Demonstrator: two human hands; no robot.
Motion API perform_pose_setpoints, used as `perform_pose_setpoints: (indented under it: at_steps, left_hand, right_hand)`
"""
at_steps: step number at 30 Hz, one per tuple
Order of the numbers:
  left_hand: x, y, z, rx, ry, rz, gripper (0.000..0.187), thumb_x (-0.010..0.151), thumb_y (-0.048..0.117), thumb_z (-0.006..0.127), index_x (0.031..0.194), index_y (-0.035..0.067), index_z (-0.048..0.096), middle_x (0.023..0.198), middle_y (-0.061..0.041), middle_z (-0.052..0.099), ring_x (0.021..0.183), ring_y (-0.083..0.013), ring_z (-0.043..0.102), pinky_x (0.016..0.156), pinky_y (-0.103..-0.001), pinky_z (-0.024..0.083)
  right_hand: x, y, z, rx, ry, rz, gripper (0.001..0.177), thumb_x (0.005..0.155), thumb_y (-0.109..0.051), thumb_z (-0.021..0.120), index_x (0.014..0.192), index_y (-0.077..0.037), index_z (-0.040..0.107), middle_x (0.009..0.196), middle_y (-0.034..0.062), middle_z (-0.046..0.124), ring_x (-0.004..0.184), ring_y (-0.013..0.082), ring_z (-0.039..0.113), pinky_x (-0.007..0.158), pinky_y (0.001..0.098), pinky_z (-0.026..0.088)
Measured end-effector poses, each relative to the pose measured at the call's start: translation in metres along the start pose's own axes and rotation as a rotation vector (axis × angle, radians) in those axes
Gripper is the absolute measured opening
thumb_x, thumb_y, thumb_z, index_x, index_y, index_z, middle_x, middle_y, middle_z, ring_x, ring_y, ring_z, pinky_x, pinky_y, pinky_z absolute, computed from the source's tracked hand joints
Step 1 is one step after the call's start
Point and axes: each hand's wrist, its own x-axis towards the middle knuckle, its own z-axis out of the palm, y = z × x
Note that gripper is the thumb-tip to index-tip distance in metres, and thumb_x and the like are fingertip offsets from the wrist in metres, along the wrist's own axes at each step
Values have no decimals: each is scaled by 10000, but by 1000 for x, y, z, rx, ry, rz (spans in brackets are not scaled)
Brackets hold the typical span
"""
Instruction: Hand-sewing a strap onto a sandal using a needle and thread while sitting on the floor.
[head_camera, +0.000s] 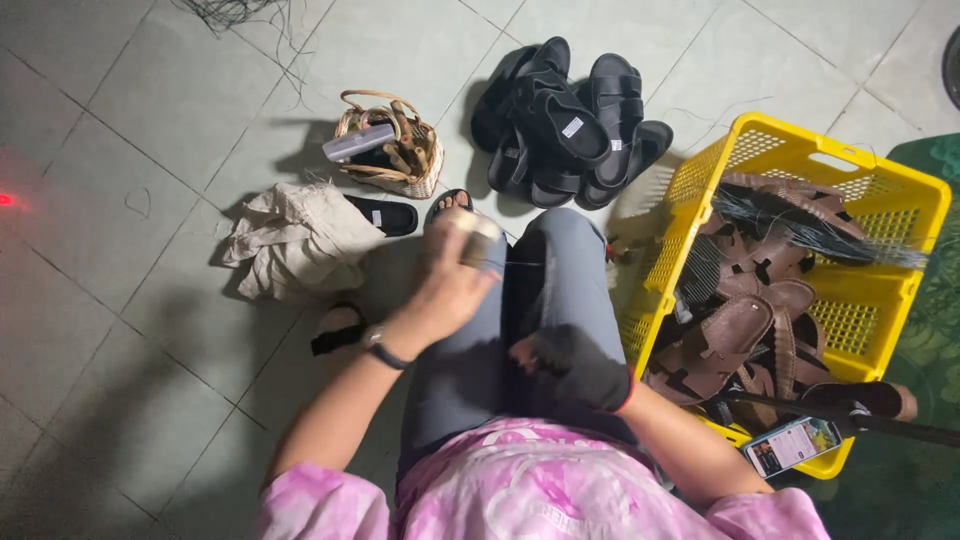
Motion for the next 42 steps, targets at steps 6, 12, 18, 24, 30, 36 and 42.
perform_pose_setpoints:
  at_steps: [6, 12, 18, 24, 30, 36, 42]
  left_hand:
    - [-4, -30, 33, 385, -240, 477, 373, 862, 279, 665, 630, -10, 625, 997, -119, 509, 1214, -366, 440, 924, -432, 460]
    - [12, 0, 24, -615, -462, 36, 173, 899, 211, 647, 780, 111, 724, 1231, -145, 622, 1326, -351, 420, 1116, -470, 267]
    - [19, 7, 3, -943, -410, -304, 263, 957, 223, 550, 993, -6, 674, 986, -215, 706, 579, -120, 658, 352, -98, 296]
    - [11, -24, 34, 149, -389, 93, 367, 870, 332, 662, 659, 33, 690, 536, -161, 612, 522, -322, 638, 415, -352, 461]
    - [14, -37, 37, 546, -621, 350, 415, 824, 465, 664, 950, 71, 692, 1012, -162, 662, 987, -294, 623, 763, -393, 523]
    - [18, -43, 39, 488, -485, 459, 390, 731, 505, 709, 752, 120, 653, 688, -95, 626, 799, -282, 648, 681, -375, 526]
    - [13, -49, 43, 290, -345, 441, 413, 710, 510, 742, 677, 114, 627, 581, -105, 621, 691, -291, 660, 627, -369, 532]
  right_hand:
    - [-10, -7, 3, 138, 274, -37, 142, 838, -155, 632, 911, -41, 675, 758, 81, 629, 648, 226, 617, 581, 329, 499]
    - [16, -30, -20, -189, 519, 393, 521, 727, -410, 803, 1070, -70, 610, 1056, 138, 572, 1003, 344, 594, 874, 429, 470]
    - [28, -4, -18, -345, 388, 589, 534, 740, -359, 811, 1096, -83, 524, 925, 119, 604, 857, 361, 680, 707, 447, 554]
    - [28, 2, -31, -324, 377, 582, 167, 801, -195, 739, 928, -125, 657, 752, 148, 683, 786, 368, 678, 648, 414, 538]
    - [30, -16, -33, -219, 413, 648, 114, 873, -205, 654, 975, -160, 672, 794, 145, 702, 767, 313, 680, 675, 392, 516]
    - [33, -36, -20, -366, 275, 727, 430, 794, -326, 741, 1064, -34, 575, 851, 244, 700, 864, 429, 676, 750, 537, 524]
    - [22, -7, -19, -59, 489, 680, 212, 837, -232, 735, 932, -64, 646, 823, 144, 720, 834, 229, 675, 744, 376, 514]
